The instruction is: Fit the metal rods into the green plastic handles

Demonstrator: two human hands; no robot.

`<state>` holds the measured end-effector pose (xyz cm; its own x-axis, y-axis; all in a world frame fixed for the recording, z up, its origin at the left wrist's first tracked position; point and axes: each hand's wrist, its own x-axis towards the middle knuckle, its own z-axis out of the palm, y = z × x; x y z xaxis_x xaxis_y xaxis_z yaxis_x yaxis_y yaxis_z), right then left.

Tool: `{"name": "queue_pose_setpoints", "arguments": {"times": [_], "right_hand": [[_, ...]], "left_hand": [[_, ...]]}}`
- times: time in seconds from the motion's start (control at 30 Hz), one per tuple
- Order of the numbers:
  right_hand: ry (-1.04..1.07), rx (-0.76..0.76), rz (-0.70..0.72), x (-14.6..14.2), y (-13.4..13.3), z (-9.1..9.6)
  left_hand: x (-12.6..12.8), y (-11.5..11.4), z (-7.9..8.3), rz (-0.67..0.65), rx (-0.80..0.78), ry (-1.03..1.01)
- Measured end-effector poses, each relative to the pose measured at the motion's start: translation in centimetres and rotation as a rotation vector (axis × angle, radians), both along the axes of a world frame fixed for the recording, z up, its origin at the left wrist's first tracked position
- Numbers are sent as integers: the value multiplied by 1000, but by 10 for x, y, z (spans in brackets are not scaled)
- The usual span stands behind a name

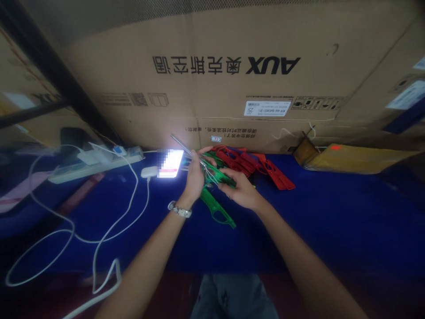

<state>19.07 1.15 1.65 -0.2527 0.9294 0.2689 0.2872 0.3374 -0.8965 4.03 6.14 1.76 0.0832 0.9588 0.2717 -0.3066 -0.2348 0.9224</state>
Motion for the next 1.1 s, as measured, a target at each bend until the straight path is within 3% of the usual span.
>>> {"name": "queue_pose_setpoints", "arguments": {"times": [0.53,0.87,1.1], "right_hand": [[-98,94,-21,0,1,-2],[-95,106,-40,-3,-2,1],[-84,117,-53,2,-2,1]], "left_hand": [[5,1,-3,42,-5,-65],[5,1,-6,142,-6,-59],[-7,5,-6,183,19,119]]}}
